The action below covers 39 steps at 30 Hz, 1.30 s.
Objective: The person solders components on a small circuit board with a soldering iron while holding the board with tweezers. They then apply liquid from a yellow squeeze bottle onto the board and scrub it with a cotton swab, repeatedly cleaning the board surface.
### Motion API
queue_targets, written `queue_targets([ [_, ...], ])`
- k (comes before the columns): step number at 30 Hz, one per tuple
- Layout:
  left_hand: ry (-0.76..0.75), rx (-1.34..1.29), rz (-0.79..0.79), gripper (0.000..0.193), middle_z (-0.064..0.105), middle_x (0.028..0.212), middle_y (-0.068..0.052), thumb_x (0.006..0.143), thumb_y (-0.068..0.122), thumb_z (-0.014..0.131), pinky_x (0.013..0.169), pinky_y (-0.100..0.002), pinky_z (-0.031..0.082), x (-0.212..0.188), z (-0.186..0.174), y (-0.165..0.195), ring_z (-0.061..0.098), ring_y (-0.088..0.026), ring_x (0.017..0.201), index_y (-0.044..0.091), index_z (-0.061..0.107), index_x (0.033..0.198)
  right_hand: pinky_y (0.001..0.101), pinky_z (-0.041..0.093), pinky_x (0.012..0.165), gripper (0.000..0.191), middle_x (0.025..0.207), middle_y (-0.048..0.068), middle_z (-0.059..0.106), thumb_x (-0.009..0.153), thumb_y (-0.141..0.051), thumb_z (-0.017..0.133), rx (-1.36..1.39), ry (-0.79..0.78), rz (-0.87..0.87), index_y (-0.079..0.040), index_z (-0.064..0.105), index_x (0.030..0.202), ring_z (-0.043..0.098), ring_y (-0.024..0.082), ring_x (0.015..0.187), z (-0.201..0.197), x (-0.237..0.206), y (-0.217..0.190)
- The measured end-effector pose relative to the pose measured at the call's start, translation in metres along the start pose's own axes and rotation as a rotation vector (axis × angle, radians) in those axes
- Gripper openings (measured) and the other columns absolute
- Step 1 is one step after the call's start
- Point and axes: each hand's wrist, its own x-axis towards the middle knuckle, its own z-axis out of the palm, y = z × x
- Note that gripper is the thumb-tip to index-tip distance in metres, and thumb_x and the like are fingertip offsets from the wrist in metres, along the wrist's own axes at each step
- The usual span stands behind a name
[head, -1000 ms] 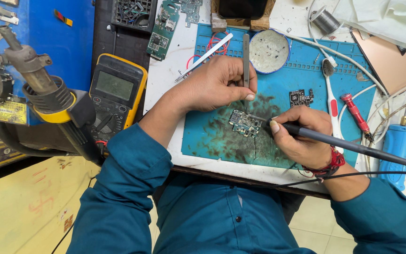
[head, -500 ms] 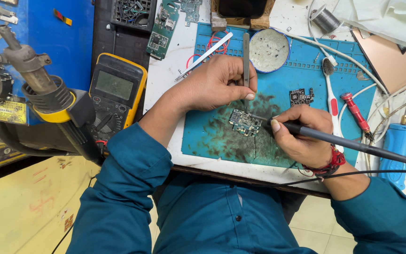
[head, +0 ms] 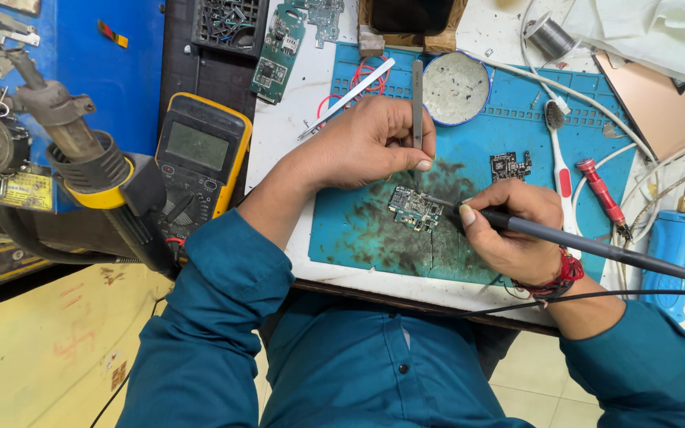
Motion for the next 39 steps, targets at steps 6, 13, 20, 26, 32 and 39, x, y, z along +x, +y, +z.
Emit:
queue_targets([
  [6, 0.007, 0.015, -0.001, 0.013, 0.072, 0.086, 0.000, 0.090, 0.005, 0.077, 0.069, -0.023, 0.053, -0.0007, 0.0001, 0.0012, 0.065, -0.005, 0.078, 0.003, 0.068, 0.099, 0.0239, 0.042, 0.052, 0.011, 0.067, 0.001, 0.064, 0.090, -0.009, 0.074, 0.021, -0.004, -0.017, -0.004, 0.065, 0.087, 0.056, 0.007, 0.055, 0.0001, 0.0000, 0.0003],
  [13, 0.016, 0.030, -0.009, 0.014, 0.072, 0.085, 0.000, 0.089, 0.006, 0.078, 0.068, -0.023, 0.053, -0.0011, 0.0002, 0.0029, 0.065, -0.005, 0.077, 0.003, 0.068, 0.099, 0.0243, 0.042, 0.053, 0.011, 0.068, 0.002, 0.065, 0.090, -0.010, 0.074, 0.012, -0.002, -0.006, -0.003, 0.065, 0.088, 0.057, 0.008, 0.055, -0.0004, 0.0000, -0.0002],
  [20, 0.021, 0.041, -0.018, 0.014, 0.073, 0.085, -0.001, 0.088, 0.006, 0.078, 0.068, -0.023, 0.054, -0.0011, 0.0001, 0.0028, 0.066, -0.005, 0.077, 0.004, 0.069, 0.098, 0.0244, 0.043, 0.054, 0.012, 0.069, 0.002, 0.065, 0.090, -0.010, 0.075, 0.009, 0.000, -0.018, -0.003, 0.065, 0.088, 0.058, 0.008, 0.056, 0.0000, 0.0001, 0.0003],
  [26, 0.015, 0.021, 0.003, 0.014, 0.073, 0.087, 0.000, 0.089, 0.006, 0.078, 0.070, -0.023, 0.054, -0.0007, 0.0005, 0.0019, 0.067, -0.005, 0.079, 0.004, 0.069, 0.099, 0.0244, 0.042, 0.053, 0.012, 0.067, 0.002, 0.064, 0.089, -0.009, 0.075, 0.006, -0.009, -0.006, -0.003, 0.065, 0.087, 0.057, 0.008, 0.055, -0.0003, -0.0002, 0.0004],
  [32, 0.013, 0.023, -0.008, 0.014, 0.073, 0.087, -0.001, 0.089, 0.005, 0.078, 0.069, -0.023, 0.054, -0.0008, 0.0001, 0.0012, 0.067, -0.005, 0.079, 0.003, 0.069, 0.099, 0.0243, 0.042, 0.053, 0.012, 0.068, 0.002, 0.064, 0.090, -0.010, 0.075, 0.016, -0.012, -0.013, -0.003, 0.065, 0.087, 0.057, 0.008, 0.055, -0.0006, 0.0004, -0.0009],
  [39, 0.008, 0.012, 0.001, 0.015, 0.073, 0.087, -0.001, 0.089, 0.005, 0.078, 0.070, -0.023, 0.054, 0.0001, 0.0004, 0.0008, 0.067, -0.005, 0.079, 0.003, 0.068, 0.100, 0.0245, 0.042, 0.053, 0.012, 0.067, 0.002, 0.064, 0.089, -0.010, 0.075, 0.005, -0.012, -0.020, -0.003, 0.065, 0.087, 0.057, 0.009, 0.055, -0.0006, -0.0015, 0.0030],
])
